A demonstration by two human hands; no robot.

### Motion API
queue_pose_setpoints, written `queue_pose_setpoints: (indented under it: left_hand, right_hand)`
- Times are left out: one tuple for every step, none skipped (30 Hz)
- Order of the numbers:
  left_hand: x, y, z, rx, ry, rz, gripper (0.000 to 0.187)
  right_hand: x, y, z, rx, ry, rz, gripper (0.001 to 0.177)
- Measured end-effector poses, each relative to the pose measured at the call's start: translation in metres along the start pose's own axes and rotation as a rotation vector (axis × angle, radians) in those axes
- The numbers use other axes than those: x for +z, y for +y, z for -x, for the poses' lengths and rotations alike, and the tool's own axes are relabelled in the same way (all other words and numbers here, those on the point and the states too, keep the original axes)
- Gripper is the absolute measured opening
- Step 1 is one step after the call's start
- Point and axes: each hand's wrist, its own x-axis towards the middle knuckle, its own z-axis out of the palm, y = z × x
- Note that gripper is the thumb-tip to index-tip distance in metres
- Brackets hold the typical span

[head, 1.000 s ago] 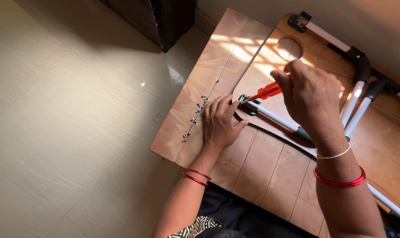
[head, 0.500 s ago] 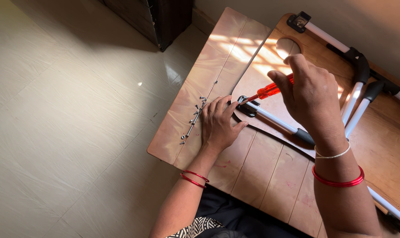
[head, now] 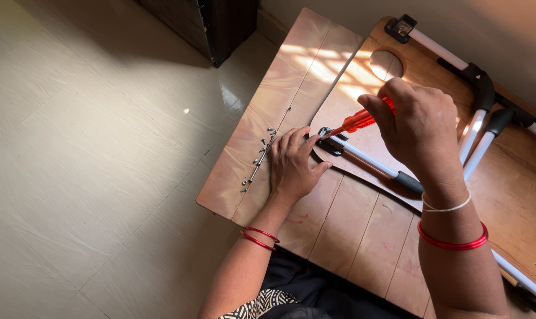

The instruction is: The person uses a red screwdriver to tighten screws into metal brackets on a wooden tabletop, securing the table legs. They flip the tabletop over to access the other side and continue fastening the remaining brackets.

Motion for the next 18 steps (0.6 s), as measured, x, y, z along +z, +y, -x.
queue_pose_setpoints:
  left_hand:
    - [0.000, 0.000, 0.000, 0.000, 0.000, -0.001, 0.064]
    - [0.001, 0.000, -0.001, 0.001, 0.001, 0.001, 0.064]
    - [0.001, 0.000, -0.001, 0.002, -0.001, 0.001, 0.064]
    - [0.001, -0.001, 0.000, 0.000, -0.005, 0.000, 0.064]
    - [0.001, -0.001, 0.000, -0.001, -0.008, -0.001, 0.065]
    - [0.001, -0.001, 0.001, -0.003, -0.005, 0.003, 0.065]
    - [0.001, -0.001, 0.001, -0.005, -0.002, 0.006, 0.065]
    - [0.001, 0.000, 0.000, -0.004, 0.002, 0.009, 0.065]
    - [0.001, 0.000, 0.000, -0.008, -0.007, 0.008, 0.065]
    - [0.001, 0.000, 0.000, -0.012, -0.015, 0.008, 0.064]
    - [0.001, 0.000, 0.000, -0.016, -0.023, 0.007, 0.064]
    - [0.001, -0.001, 0.001, -0.010, -0.015, 0.003, 0.064]
    - [0.002, -0.001, 0.001, -0.004, -0.007, -0.002, 0.065]
    - [0.002, -0.001, 0.001, 0.002, 0.002, -0.006, 0.065]
    - [0.002, -0.001, 0.001, 0.004, 0.005, -0.006, 0.065]
    - [0.003, -0.001, 0.001, 0.004, 0.009, -0.007, 0.065]
    - [0.002, -0.002, 0.002, 0.005, 0.013, -0.007, 0.065]
    - [0.003, -0.001, 0.001, 0.002, 0.007, -0.007, 0.065]
  right_hand:
    - [0.000, 0.002, 0.001, -0.079, 0.052, -0.080, 0.026]
    - [0.001, 0.005, 0.002, -0.158, 0.105, -0.157, 0.023]
    - [0.001, 0.007, 0.003, -0.236, 0.159, -0.235, 0.021]
    - [0.000, 0.010, 0.004, -0.293, 0.169, -0.272, 0.019]
    - [-0.001, 0.012, 0.006, -0.350, 0.179, -0.310, 0.017]
    - [-0.002, 0.014, 0.006, -0.408, 0.189, -0.349, 0.016]
    - [-0.002, 0.014, 0.005, -0.438, 0.182, -0.371, 0.016]
    - [-0.002, 0.013, 0.002, -0.467, 0.177, -0.392, 0.017]
    - [-0.002, 0.013, 0.001, -0.495, 0.172, -0.413, 0.019]
    - [-0.001, 0.010, 0.000, -0.427, 0.162, -0.382, 0.021]
    - [0.001, 0.008, 0.000, -0.360, 0.151, -0.351, 0.024]
    - [0.004, 0.005, 0.000, -0.292, 0.138, -0.322, 0.028]
    - [0.006, 0.003, 0.000, -0.176, 0.105, -0.198, 0.028]
    - [0.008, 0.002, 0.000, -0.061, 0.073, -0.073, 0.029]
    - [0.010, 0.001, 0.000, 0.055, 0.041, 0.051, 0.031]
    - [0.011, 0.001, 0.000, 0.002, 0.065, 0.012, 0.031]
    - [0.011, 0.003, -0.001, -0.051, 0.090, -0.027, 0.030]
    - [0.010, 0.005, -0.002, -0.102, 0.116, -0.064, 0.030]
